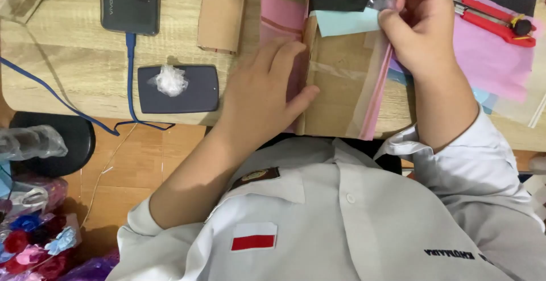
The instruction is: The person constructs a bouquet by folding and arranging colored decorative papers around a cardboard base holding artificial flowers, using a cutter to trim materials.
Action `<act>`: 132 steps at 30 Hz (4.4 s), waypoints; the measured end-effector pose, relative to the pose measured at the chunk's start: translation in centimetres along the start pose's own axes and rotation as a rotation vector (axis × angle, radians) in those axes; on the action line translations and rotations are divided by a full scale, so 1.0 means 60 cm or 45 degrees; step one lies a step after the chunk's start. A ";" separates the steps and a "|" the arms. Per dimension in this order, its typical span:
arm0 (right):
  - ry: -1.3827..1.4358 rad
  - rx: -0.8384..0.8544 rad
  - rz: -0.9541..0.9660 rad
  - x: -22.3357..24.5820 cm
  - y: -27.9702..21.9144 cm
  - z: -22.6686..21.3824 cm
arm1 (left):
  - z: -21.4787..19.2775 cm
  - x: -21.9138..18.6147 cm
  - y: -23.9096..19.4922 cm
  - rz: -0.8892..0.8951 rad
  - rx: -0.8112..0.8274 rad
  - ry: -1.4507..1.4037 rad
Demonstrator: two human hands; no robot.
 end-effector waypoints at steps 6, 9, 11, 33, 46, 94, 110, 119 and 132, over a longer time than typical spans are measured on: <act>-0.381 0.031 -0.268 -0.014 -0.004 -0.018 | 0.033 0.007 -0.010 -0.105 0.213 0.149; -0.383 0.041 -0.288 0.006 -0.005 -0.008 | 0.043 0.003 -0.007 -0.106 0.206 0.212; -0.424 0.027 -0.293 0.011 -0.006 -0.005 | 0.043 -0.002 -0.002 -0.136 0.249 0.193; -0.451 0.036 -0.217 0.153 -0.053 0.065 | -0.012 -0.020 -0.037 -0.099 -0.070 -0.318; 0.291 -0.032 -0.088 0.216 -0.109 0.119 | -0.043 -0.086 -0.059 0.453 -0.485 -0.221; 0.995 -0.458 0.427 0.021 -0.147 0.034 | 0.145 0.151 0.153 -0.227 0.382 0.762; 0.763 -0.333 0.665 0.012 -0.109 0.081 | -0.115 0.085 0.047 -0.324 -0.415 -0.183; 0.662 -0.186 0.591 0.021 -0.084 0.132 | -0.139 0.015 0.005 -0.132 -0.432 -0.627; -0.198 -0.098 -0.156 0.174 -0.164 0.109 | -0.122 -0.067 -0.043 0.162 -0.407 -0.527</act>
Point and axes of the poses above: each hand's wrist, its own y-axis towards the middle knuckle, its own z-axis out of the palm, x = y × z, the point moved 6 cm from there along y, towards the middle knuckle, and after that the axes turned 8 degrees about y, right-handed, at the moved point
